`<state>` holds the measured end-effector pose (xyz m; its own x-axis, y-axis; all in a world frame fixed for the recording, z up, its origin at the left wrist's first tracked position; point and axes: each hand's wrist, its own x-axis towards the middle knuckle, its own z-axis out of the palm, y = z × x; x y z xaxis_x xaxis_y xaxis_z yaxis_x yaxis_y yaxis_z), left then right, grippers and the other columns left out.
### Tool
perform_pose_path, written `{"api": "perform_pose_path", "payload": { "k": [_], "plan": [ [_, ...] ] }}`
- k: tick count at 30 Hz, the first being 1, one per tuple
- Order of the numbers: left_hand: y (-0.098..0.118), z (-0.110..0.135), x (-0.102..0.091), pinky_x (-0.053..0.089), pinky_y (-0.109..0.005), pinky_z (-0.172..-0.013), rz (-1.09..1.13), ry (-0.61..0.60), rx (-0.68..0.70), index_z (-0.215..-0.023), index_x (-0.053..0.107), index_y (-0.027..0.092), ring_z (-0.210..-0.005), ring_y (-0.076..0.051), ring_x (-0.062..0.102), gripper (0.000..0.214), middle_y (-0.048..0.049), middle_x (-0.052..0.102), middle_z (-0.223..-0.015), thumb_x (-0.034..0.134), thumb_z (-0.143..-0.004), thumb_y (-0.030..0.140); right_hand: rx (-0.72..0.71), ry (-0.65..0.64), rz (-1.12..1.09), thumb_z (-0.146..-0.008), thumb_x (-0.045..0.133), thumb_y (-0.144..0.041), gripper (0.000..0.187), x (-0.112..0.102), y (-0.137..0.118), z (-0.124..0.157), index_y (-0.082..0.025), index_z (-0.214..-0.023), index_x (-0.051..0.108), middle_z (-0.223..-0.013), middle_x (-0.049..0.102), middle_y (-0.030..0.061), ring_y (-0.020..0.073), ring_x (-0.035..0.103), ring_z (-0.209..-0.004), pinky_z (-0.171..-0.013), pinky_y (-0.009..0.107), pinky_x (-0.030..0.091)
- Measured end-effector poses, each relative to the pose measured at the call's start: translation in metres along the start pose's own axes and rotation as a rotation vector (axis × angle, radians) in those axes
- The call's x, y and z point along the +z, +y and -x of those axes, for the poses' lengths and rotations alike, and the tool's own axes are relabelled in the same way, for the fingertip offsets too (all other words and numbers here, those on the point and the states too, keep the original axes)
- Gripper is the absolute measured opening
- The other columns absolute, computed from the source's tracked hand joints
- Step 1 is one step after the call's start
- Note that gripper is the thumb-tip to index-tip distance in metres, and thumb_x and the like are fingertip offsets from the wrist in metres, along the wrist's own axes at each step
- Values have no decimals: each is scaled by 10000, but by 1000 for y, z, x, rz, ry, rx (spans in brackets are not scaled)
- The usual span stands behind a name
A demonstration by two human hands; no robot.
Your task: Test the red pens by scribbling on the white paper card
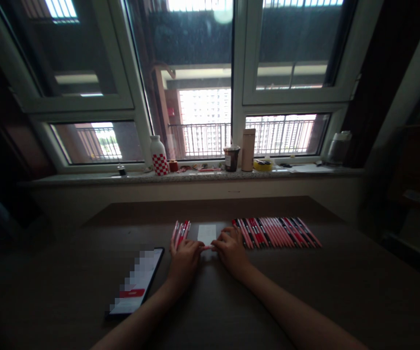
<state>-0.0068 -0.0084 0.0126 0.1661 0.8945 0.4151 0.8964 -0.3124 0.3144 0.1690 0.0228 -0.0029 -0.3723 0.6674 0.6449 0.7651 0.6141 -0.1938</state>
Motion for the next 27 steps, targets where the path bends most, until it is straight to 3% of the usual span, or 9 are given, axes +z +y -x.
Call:
{"api": "perform_pose_path", "payload": {
  "k": [8,17,27],
  "plan": [
    [-2,-1,2,74,-585,-1099,22,42,2,-1034,616,286,-1104,-228,510,198,-18,645,-1055,541,-852,304,-9,3,15,-842,635,-241,122,0,0,-1,-262,-932,714,-843,632,33,253,449,-1046,-988,475,261],
    [-1,0,4,104,-558,-1103,-57,55,0,-931,645,255,-1009,-197,533,264,-24,618,-980,388,-923,315,4,11,23,-855,619,-263,121,1,1,0,-275,-930,713,-845,636,33,252,453,-1052,-986,462,266],
    [-1,0,4,108,-559,-1092,-54,35,-4,-929,656,266,-1017,-207,520,273,-25,616,-965,398,-920,355,16,44,24,-849,627,-263,117,4,4,1,-274,-919,720,-835,644,32,253,453,-1044,-982,454,250]
  ]
}}
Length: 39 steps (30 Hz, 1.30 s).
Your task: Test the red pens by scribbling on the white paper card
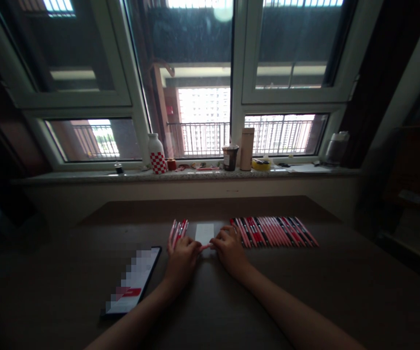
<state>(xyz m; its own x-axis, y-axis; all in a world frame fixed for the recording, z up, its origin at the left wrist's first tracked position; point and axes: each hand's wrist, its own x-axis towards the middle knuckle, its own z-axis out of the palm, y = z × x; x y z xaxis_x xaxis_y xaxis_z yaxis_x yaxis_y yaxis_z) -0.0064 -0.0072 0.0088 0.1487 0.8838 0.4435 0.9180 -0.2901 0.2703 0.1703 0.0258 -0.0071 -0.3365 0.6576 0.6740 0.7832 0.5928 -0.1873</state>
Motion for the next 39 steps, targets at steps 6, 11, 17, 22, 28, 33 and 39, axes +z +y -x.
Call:
{"api": "perform_pose_path", "payload": {
  "k": [6,11,17,22,28,33,39],
  "plan": [
    [0,0,1,132,-558,-1087,-5,6,-1,-933,656,268,-1019,-216,517,230,-28,617,-963,439,-897,334,-1,43,-4,-840,638,-285,111,0,-1,-1,-276,-908,726,-842,648,42,250,457,-1023,-963,445,275],
    [0,0,1,140,-566,-1080,20,16,-8,-917,654,252,-1008,-220,516,247,-31,615,-942,433,-898,359,26,64,-29,-840,636,-252,112,1,1,-1,-282,-898,726,-855,649,40,254,444,-1011,-923,426,301],
    [-1,0,3,149,-565,-1073,19,31,-12,-904,650,250,-1011,-221,516,250,-27,615,-938,431,-899,370,55,83,-41,-834,642,-248,101,4,4,-1,-285,-878,725,-870,642,44,262,430,-1017,-923,433,304],
    [-1,0,4,171,-556,-1070,8,41,-14,-904,642,243,-994,-218,520,243,-24,613,-927,433,-898,368,97,80,-34,-832,642,-243,98,5,5,-1,-285,-872,721,-883,634,51,271,432,-1019,-906,440,321],
    [-1,-1,4,171,-559,-1069,-2,36,-23,-906,641,238,-1006,-224,518,235,-30,618,-941,438,-893,357,154,80,-7,-857,595,-219,134,4,7,0,-266,-887,717,-894,626,65,276,433,-1014,-898,428,330],
    [-2,-1,5,176,-573,-1060,-4,23,-25,-903,639,240,-1019,-232,513,201,-30,617,-949,460,-876,326,217,33,37,-850,553,-135,218,1,7,0,-255,-934,715,-920,631,65,277,424,-1025,-895,414,330],
    [-3,-1,6,180,-572,-1057,-5,36,-32,-887,645,238,-1004,-231,521,221,-30,622,-935,447,-883,334,251,24,39,-860,528,-138,229,0,7,0,-236,-940,719,-926,632,83,281,426,-1018,-884,398,352]
  ]
}}
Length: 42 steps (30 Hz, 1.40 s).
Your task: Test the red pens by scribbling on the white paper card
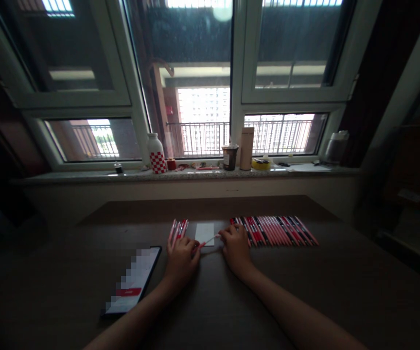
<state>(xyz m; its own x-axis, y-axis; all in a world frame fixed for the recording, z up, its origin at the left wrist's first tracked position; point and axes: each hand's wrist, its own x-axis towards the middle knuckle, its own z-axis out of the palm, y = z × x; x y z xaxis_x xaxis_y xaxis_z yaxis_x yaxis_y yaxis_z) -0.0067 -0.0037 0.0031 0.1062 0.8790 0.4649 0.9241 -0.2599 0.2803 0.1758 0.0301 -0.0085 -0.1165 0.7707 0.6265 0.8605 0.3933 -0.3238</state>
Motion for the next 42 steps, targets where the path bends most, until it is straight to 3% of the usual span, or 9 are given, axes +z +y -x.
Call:
{"api": "perform_pose_path", "payload": {
  "k": [11,21,34,42],
  "plan": [
    [2,0,0,159,-600,-1067,-7,-2,-35,-995,658,249,-999,-233,541,330,-44,657,-946,353,-928,355,-1,-21,-11,-869,560,-222,170,0,-1,1,-221,-933,718,-872,630,84,279,436,-1011,-893,388,365],
    [3,-1,-2,135,-638,-1061,-45,-28,-41,-1041,640,261,-1045,-261,528,261,-49,669,-986,457,-857,280,-38,-11,-3,-879,547,-227,167,0,-3,0,-221,-904,712,-857,620,82,277,440,-1014,-899,393,375],
    [2,0,2,139,-620,-1062,-66,-22,-38,-1082,628,259,-1031,-266,525,292,-56,661,-986,454,-852,305,-105,-14,-76,-871,574,-246,156,0,-4,0,-230,-917,723,-856,619,75,268,426,-1045,-924,393,381],
    [6,0,-3,155,-600,-1070,-57,-23,-59,-1100,631,265,-1061,-263,495,306,-69,614,-1031,494,-834,328,-126,-84,-101,-875,575,-264,177,-1,-5,0,-245,-964,727,-860,629,67,259,434,-1021,-913,392,378]
  ]
}}
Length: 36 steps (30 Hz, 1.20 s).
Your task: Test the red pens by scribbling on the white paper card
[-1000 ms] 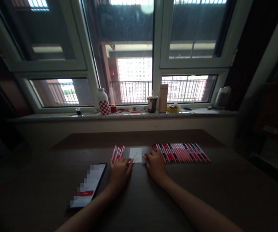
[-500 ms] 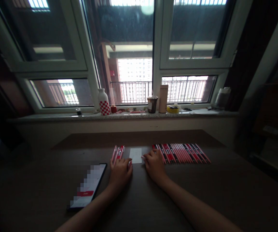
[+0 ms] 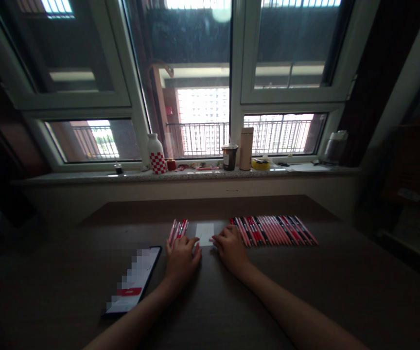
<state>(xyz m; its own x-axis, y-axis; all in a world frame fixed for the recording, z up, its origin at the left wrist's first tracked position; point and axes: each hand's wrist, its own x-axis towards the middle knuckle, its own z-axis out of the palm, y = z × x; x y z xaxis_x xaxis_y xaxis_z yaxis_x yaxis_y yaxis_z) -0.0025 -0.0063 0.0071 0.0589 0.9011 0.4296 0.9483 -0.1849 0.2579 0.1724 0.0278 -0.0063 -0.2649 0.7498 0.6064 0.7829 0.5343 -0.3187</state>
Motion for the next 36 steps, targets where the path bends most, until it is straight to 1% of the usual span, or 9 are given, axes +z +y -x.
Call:
{"api": "perform_pose_path", "payload": {
  "k": [5,8,11,16,24,28,31,36],
  "plan": [
    [1,0,-2,127,-611,-1079,44,-6,36,-1085,649,328,-1158,-268,445,297,-61,565,-1171,559,-803,357,-14,-54,-22,-861,588,-212,192,2,3,0,-255,-989,724,-874,657,59,256,447,-1037,-902,384,375],
    [0,1,-1,78,-639,-1079,54,-19,78,-1057,661,346,-1242,-291,379,271,-43,555,-1233,565,-805,380,-3,-64,-61,-840,604,-177,187,2,4,0,-231,-976,720,-886,671,58,252,456,-1044,-906,373,374],
    [-1,2,1,32,-676,-1064,61,-35,115,-1042,661,365,-1284,-313,333,253,-12,577,-1233,547,-818,397,19,-60,-84,-814,615,-138,165,1,4,0,-218,-914,719,-891,675,56,249,459,-1054,-910,367,372],
    [-2,3,4,5,-727,-1026,45,-70,110,-1063,647,379,-1295,-337,326,271,-16,594,-1218,514,-835,438,25,-63,-93,-796,629,-129,166,1,4,0,-232,-887,723,-884,670,50,258,447,-1059,-917,384,360],
    [-4,3,9,24,-731,-1019,-1,-54,109,-1099,633,380,-1285,-335,343,304,-43,581,-1225,494,-843,466,-5,-64,-79,-798,641,-150,151,0,2,0,-244,-866,737,-863,674,49,261,453,-1055,-918,398,353],
    [-3,2,6,39,-694,-1048,24,-37,93,-1108,636,376,-1288,-313,338,304,-50,554,-1263,520,-835,443,-9,-52,-78,-794,664,-192,116,2,4,0,-248,-858,743,-848,677,48,265,456,-1054,-922,404,356],
    [-2,2,2,27,-662,-1070,53,-52,95,-1064,662,379,-1290,-297,334,270,-35,555,-1266,559,-816,409,-17,-48,-73,-796,657,-188,127,3,6,0,-251,-862,746,-844,675,54,264,463,-1049,-918,407,359],
    [-2,2,1,12,-675,-1062,63,-57,100,-981,695,381,-1282,-300,346,211,-21,571,-1246,594,-796,384,-27,-28,-87,-807,653,-199,126,4,7,1,-249,-867,751,-848,682,53,262,458,-1053,-910,398,361]
  ]
}}
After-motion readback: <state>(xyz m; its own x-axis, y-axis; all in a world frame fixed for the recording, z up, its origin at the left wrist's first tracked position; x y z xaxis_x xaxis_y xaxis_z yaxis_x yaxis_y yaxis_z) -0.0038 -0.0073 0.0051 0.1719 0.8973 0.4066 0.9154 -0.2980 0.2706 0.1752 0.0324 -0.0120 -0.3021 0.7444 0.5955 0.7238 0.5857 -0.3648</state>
